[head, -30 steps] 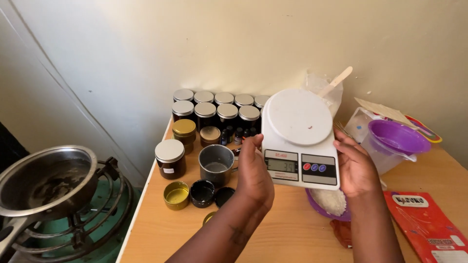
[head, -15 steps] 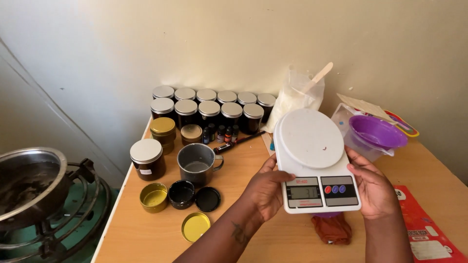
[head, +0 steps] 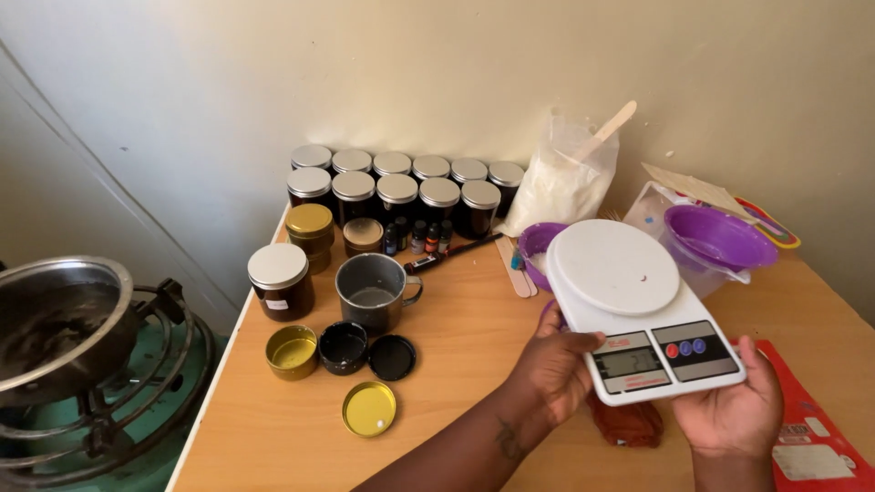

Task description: The person prepares for candle making by weighing powder on a digital scale, organizing glass jars and lids, and lighting a portable gas stove.

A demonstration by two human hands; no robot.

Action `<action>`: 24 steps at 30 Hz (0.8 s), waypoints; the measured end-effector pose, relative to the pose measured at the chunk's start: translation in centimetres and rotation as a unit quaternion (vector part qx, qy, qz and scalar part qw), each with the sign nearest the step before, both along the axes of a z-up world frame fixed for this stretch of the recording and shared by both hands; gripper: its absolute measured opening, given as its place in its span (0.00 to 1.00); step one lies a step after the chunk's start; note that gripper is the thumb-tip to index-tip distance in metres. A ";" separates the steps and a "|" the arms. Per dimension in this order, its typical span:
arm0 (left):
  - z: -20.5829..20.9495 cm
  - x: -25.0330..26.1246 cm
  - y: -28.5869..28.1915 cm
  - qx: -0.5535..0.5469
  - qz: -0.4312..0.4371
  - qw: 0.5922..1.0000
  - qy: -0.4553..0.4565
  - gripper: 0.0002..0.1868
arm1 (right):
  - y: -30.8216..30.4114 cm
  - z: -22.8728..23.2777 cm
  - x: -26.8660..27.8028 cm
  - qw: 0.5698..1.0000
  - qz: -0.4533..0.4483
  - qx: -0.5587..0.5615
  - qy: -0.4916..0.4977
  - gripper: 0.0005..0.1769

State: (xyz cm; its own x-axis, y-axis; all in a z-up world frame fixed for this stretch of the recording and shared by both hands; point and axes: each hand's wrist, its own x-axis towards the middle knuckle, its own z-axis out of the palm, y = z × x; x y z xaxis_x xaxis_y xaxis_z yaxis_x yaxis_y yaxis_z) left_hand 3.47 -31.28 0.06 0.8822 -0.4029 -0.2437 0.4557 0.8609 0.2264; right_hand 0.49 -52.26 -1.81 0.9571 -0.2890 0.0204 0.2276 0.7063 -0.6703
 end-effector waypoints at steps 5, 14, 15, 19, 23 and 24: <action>-3.0 -0.6 -5.4 -0.020 -0.012 1.000 -0.020 0.51 | -1.0 0.1 -1.6 0.994 -0.111 0.002 -0.003 0.17; -7.4 -0.7 -12.2 0.141 -0.157 0.969 -0.129 0.45 | -6.6 -1.2 -4.7 0.976 -0.206 -0.021 0.066 0.29; -7.4 -0.9 -12.5 0.140 -0.160 0.969 -0.129 0.45 | -7.2 -1.5 -5.2 0.976 -0.208 -0.022 0.066 0.29; -6.5 -2.2 -12.4 0.227 -0.224 0.930 -0.182 0.27 | -14.6 -6.5 -5.9 0.972 -0.186 -0.115 0.086 0.34; -5.1 -4.1 -9.6 0.349 -0.264 0.875 -0.206 0.19 | -25.6 -10.8 -6.2 0.926 0.055 -0.100 0.359 0.35; -9.3 -3.1 -11.8 0.349 -0.268 0.874 -0.208 0.19 | -28.7 -9.0 -6.6 0.927 0.052 -0.098 0.359 0.35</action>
State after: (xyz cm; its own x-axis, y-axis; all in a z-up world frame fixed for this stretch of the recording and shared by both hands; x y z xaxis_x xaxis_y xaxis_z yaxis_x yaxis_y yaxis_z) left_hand 0.39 -43.04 -9.26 0.6834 -0.6664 -0.2982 0.5041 0.1352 0.8530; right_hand -6.14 -80.91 -10.82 0.7670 -0.2531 -0.5897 -0.3881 0.5489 -0.7403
